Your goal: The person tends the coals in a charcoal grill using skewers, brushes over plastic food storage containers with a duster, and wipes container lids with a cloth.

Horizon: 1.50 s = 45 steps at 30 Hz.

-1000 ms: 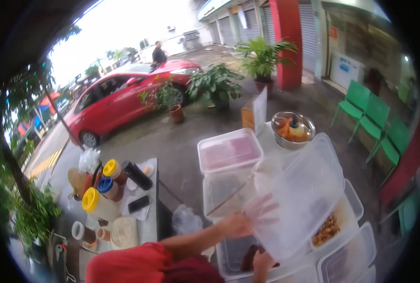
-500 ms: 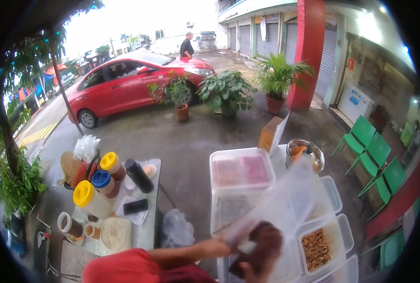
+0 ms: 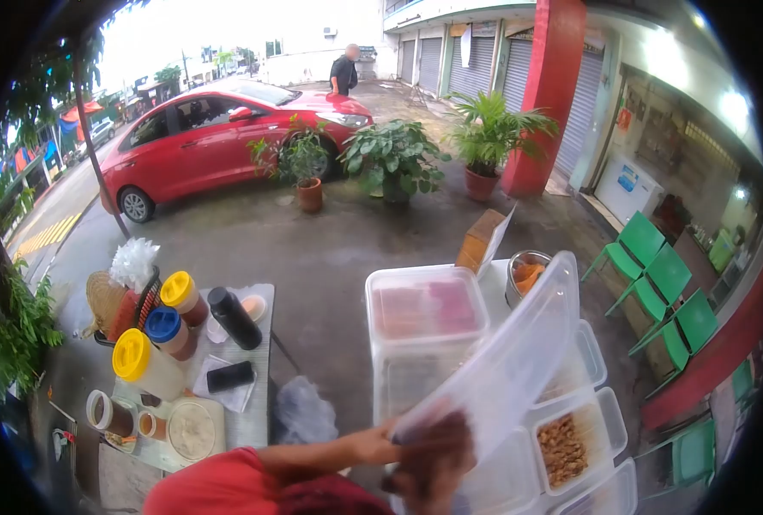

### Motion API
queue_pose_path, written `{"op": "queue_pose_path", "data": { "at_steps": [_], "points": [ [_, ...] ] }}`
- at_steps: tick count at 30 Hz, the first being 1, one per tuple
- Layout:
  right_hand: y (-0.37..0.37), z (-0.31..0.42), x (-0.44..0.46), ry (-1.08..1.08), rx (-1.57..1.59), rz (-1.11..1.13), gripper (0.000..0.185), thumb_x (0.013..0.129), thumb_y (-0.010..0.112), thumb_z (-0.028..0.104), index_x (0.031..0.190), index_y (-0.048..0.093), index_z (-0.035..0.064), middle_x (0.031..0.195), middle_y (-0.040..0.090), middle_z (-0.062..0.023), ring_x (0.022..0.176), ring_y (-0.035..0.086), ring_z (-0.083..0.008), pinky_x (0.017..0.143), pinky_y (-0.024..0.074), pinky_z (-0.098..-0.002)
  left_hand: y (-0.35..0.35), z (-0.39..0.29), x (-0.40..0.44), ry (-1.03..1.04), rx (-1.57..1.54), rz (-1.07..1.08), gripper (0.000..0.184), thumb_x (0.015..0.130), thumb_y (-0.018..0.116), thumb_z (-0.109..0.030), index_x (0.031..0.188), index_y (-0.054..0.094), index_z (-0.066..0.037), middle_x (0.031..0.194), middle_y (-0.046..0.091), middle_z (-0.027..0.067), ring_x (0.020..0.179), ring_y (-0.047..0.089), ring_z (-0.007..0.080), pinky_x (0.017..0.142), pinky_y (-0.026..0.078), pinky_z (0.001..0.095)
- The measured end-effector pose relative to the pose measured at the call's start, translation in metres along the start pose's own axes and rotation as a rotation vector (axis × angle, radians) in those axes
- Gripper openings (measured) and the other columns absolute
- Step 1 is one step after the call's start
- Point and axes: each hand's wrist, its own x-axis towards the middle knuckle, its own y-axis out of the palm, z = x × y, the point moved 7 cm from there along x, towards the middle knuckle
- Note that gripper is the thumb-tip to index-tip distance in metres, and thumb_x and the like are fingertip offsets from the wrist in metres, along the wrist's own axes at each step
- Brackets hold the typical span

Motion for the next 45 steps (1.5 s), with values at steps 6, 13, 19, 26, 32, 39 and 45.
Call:
{"op": "queue_pose_path", "data": {
  "at_steps": [6, 13, 19, 26, 32, 39, 45],
  "points": [
    [-0.101, -0.015, 0.120, -0.021, 0.333, -0.271, 0.074, 0.080, 0.066, 0.038, 0.137, 0.033, 0.0033, 0.135, 0.038, -0.0235, 0.121, 0.042, -0.0378, 0.099, 0.0352, -0.0488, 0.040, 0.020, -0.031, -0.171, -0.051, 0.336, 0.075, 0.089, 0.058, -0.021, 0.146, 0.013, -0.003, 0.151, 0.018, 0.0122, 0.135, 0.027, 0.0222, 0.107, 0.028, 0.0424],
    [-0.091, -0.107, 0.067, 0.514, -0.053, -0.259, 0.057, 0.081, 0.060, 0.036, 0.123, 0.049, -0.0016, 0.125, 0.051, -0.0232, 0.119, 0.047, -0.0378, 0.100, 0.0369, -0.0447, 0.030, -0.013, -0.022, -0.080, 0.010, 0.002, 0.111, 0.065, 0.078, -0.008, 0.147, 0.008, -0.033, 0.152, 0.010, 0.0099, 0.133, 0.022, 0.0449, 0.102, 0.031, 0.0607],
    [-0.049, 0.014, 0.041, 0.038, 0.041, -0.031, 0.062, 0.069, 0.071, 0.024, 0.124, 0.048, 0.0067, 0.136, 0.039, -0.0227, 0.125, 0.038, -0.0432, 0.100, 0.0315, -0.0528, 0.031, -0.007, 0.009, 0.000, -0.287, -0.021, 0.095, 0.073, 0.073, -0.025, 0.146, 0.013, -0.028, 0.152, 0.011, 0.0096, 0.135, 0.023, 0.0390, 0.101, 0.033, 0.0609],
    [-0.140, -0.186, 0.068, 0.427, 0.175, -0.411, 0.070, 0.077, 0.069, 0.025, 0.134, 0.036, 0.0004, 0.134, 0.040, -0.0228, 0.122, 0.042, -0.0396, 0.101, 0.0358, -0.0415, 0.026, 0.043, -0.031, -0.270, -0.297, 0.082, 0.082, 0.084, 0.064, -0.032, 0.147, 0.011, -0.027, 0.154, 0.006, 0.0060, 0.136, 0.021, 0.0383, 0.100, 0.029, 0.0659],
    [-0.046, -0.034, 0.040, 0.083, 0.278, -0.092, 0.024, 0.077, 0.057, 0.006, 0.099, 0.058, -0.0008, 0.125, 0.052, -0.0246, 0.118, 0.049, -0.0368, 0.098, 0.0390, -0.0440, 0.015, -0.022, 0.007, 0.040, -0.283, -0.168, 0.069, 0.087, 0.051, -0.039, 0.146, 0.017, -0.028, 0.150, 0.017, 0.0088, 0.130, 0.026, 0.0489, 0.093, 0.025, 0.0756],
    [-0.107, -0.066, 0.098, 0.042, 0.386, -0.353, 0.026, 0.078, 0.062, 0.025, 0.091, 0.053, 0.0039, 0.104, 0.055, -0.0147, 0.098, 0.055, -0.0300, 0.085, 0.0439, -0.0369, 0.038, 0.043, 0.000, -0.313, -0.651, -0.009, 0.065, 0.089, 0.049, -0.037, 0.146, 0.018, -0.029, 0.151, 0.018, 0.0061, 0.131, 0.024, 0.0493, 0.095, 0.022, 0.0758],
    [-0.135, -0.143, 0.071, 0.430, 0.343, -0.564, 0.048, 0.085, 0.055, 0.034, 0.116, 0.047, -0.0024, 0.115, 0.053, -0.0171, 0.110, 0.048, -0.0268, 0.096, 0.0363, -0.0377, 0.058, -0.025, 0.005, -0.133, -0.352, 0.068, 0.063, 0.085, 0.061, -0.019, 0.141, 0.031, -0.023, 0.145, 0.031, 0.0066, 0.130, 0.031, 0.0395, 0.088, 0.036, 0.0575]
  ]
}}
